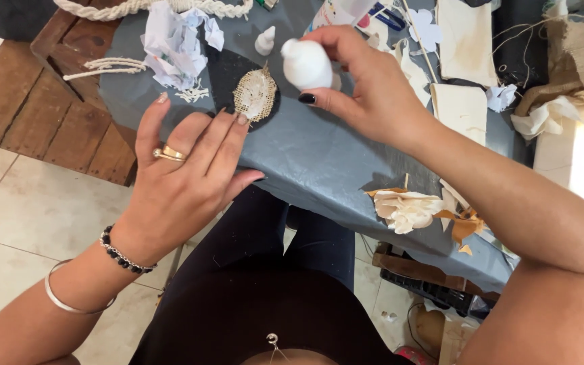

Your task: Cutting burlap fabric and gluing pieces together to create a decorative flower.

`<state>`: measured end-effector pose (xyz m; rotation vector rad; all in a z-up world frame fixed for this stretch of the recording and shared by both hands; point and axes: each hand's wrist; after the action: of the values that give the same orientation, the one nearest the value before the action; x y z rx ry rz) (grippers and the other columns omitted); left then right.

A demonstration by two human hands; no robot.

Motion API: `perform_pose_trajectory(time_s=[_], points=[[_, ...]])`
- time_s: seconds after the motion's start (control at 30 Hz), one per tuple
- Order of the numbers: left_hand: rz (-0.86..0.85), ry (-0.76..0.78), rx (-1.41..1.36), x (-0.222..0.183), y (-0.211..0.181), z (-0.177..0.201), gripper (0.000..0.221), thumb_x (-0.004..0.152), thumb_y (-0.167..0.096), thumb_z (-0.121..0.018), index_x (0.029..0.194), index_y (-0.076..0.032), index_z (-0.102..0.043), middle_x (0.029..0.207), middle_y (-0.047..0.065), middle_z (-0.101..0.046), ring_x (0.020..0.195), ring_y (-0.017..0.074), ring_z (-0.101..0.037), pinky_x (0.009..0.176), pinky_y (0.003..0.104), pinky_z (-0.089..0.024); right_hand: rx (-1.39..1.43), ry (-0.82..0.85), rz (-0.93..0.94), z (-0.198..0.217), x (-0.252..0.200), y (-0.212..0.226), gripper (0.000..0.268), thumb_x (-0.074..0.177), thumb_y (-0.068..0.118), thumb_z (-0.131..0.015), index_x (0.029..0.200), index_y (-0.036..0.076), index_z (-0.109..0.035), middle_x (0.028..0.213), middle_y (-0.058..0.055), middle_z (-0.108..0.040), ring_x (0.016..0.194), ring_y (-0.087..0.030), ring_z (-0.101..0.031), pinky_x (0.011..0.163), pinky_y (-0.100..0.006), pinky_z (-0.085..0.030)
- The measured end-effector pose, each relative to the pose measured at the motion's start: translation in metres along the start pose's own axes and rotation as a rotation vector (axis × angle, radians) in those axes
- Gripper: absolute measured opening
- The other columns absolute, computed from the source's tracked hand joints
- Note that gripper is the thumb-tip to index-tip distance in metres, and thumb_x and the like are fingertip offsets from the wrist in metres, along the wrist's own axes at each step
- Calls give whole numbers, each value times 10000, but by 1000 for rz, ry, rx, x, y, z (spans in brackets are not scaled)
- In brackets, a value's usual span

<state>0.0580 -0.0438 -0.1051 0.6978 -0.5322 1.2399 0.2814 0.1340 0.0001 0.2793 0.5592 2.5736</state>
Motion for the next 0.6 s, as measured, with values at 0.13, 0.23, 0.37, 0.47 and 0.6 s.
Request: perform_pose_trajectory(time_s=[0.13, 0.23, 0.37, 0.47, 0.6], points=[[12, -100, -174, 8, 8, 8, 537, 1141, -558, -565, 1184, -82, -809, 1217, 20, -763, 1126, 190, -648, 1186, 514, -384, 252, -20, -31, 3, -7, -2, 480, 1042, 160, -688, 1401, 38, -394, 1312, -99, -573, 1128, -213, -656, 1012, -342, -539], [10, -133, -327, 28, 24, 15, 403, 1023, -429, -915, 1164, -71, -792, 1177, 75, -794, 1092, 219, -652, 1165, 431, -379, 345, -18, -29, 6, -14, -11, 524, 1036, 178, -682, 1431, 51, -362, 1329, -114, -539, 1196, -233, -631, 1011, -364, -587], [-85, 162, -292, 93, 46, 7, 250, 989, 58, -645, 1114, -143, -565, 900, 1, -656, 818, 207, -567, 789, 378, -425, 345, -30, -74, -2, -19, -22, 519, 1030, 263, -674, 1424, 97, -378, 1315, -77, -507, 1016, -166, -546, 825, -293, -547], [-121, 309, -297, 123, 57, -57, 227, 951, 18, -649, 811, -146, -578, 641, 7, -549, 583, 216, -535, 521, 361, -406, 407, -59, -71, -8, -16, -26, 530, 1017, 186, -697, 1429, 75, -383, 1327, -110, -548, 1101, -212, -603, 924, -334, -564], [-180, 414, -275, 139, 60, -117, 229, 883, -244, -770, 1109, -242, -809, 928, 10, -774, 866, 277, -734, 671, 423, -568, 566, -90, -109, -15, -16, -30, 592, 968, 77, -747, 1434, 52, -382, 1369, -151, -625, 1258, -253, -656, 1060, -380, -581]])
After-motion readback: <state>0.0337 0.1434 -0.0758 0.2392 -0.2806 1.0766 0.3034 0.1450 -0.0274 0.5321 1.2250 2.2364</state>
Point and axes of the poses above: each hand's wrist, its own x-axis towards the middle knuckle, its own z-axis out of the back of the hand, y = z × x
